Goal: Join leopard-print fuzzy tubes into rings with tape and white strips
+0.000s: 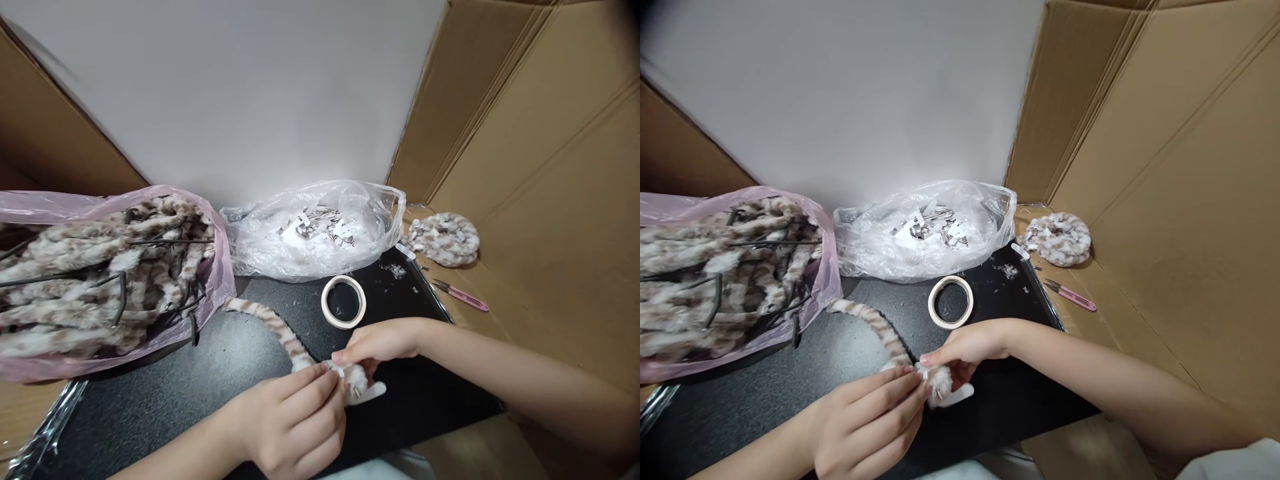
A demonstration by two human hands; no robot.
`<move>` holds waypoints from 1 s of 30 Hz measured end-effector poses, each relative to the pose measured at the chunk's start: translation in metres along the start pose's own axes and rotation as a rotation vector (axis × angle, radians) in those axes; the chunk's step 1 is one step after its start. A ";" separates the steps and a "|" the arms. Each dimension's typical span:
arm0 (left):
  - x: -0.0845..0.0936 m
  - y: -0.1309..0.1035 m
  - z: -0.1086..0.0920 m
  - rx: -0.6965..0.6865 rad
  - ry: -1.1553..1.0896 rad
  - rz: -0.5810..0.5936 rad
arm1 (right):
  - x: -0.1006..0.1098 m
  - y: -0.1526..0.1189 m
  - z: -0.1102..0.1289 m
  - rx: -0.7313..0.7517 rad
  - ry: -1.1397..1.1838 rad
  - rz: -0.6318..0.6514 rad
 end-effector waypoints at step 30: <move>-0.002 -0.021 0.058 0.600 -0.441 -0.235 | 0.019 -0.037 0.057 0.551 0.143 -0.571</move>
Point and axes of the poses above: each hand's wrist, its own y-axis towards the middle knuckle, its own x-axis out of the back of the hand, z = x × y, the point moved 8 cm from there along y, towards the middle knuckle, and after that the axes turned 4 degrees about -x, right-handed, at the moved point
